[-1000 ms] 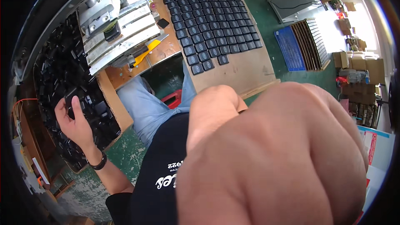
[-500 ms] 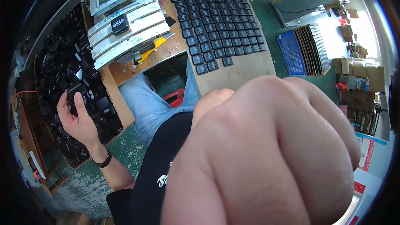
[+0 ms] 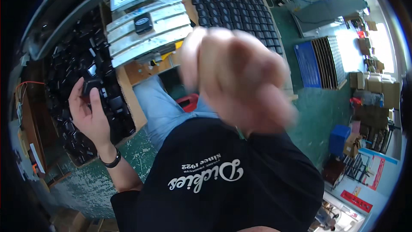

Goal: Assembling and testing electronic components using a specialized machine.

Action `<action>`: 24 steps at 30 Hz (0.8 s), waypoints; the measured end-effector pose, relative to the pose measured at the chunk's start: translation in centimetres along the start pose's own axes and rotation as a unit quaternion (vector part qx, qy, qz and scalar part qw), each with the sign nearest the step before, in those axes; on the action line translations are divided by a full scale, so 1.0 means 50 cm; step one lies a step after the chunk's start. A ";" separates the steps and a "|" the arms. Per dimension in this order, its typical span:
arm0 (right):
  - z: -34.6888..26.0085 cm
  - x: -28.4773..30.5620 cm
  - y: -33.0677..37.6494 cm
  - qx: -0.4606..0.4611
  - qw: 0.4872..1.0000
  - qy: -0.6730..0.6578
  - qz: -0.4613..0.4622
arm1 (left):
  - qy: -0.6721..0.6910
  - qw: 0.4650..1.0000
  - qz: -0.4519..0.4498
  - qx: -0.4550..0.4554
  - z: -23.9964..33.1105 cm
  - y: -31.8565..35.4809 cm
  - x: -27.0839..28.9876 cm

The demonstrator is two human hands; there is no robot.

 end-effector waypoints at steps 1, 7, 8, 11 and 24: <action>0.030 0.009 -0.001 -0.003 0.997 0.074 0.019 | -0.007 1.000 0.013 -0.001 0.004 -0.004 0.004; 0.207 0.013 -0.009 -0.349 0.890 0.285 -0.069 | 0.056 0.993 -0.093 0.038 0.022 -0.049 -0.031; 0.223 0.002 -0.015 -0.337 0.876 0.330 -0.100 | 0.051 0.994 -0.088 0.029 0.027 -0.062 -0.042; 0.248 -0.018 -0.017 -0.310 0.842 0.413 -0.157 | 0.082 0.983 -0.161 -0.032 0.048 -0.108 -0.105; 0.030 0.236 0.345 -0.445 0.816 0.210 0.304 | -0.167 0.929 -0.225 -0.242 0.083 -0.180 -0.288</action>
Point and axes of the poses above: each hand's wrist, its own y-axis away from the middle knuckle, its own x-axis out of the back of the hand, z = x × y, the point moved 5 cm from there along -y, towards the middle knuckle, and after that the axes turned 3 degrees about -x, right-handed, at the moved point
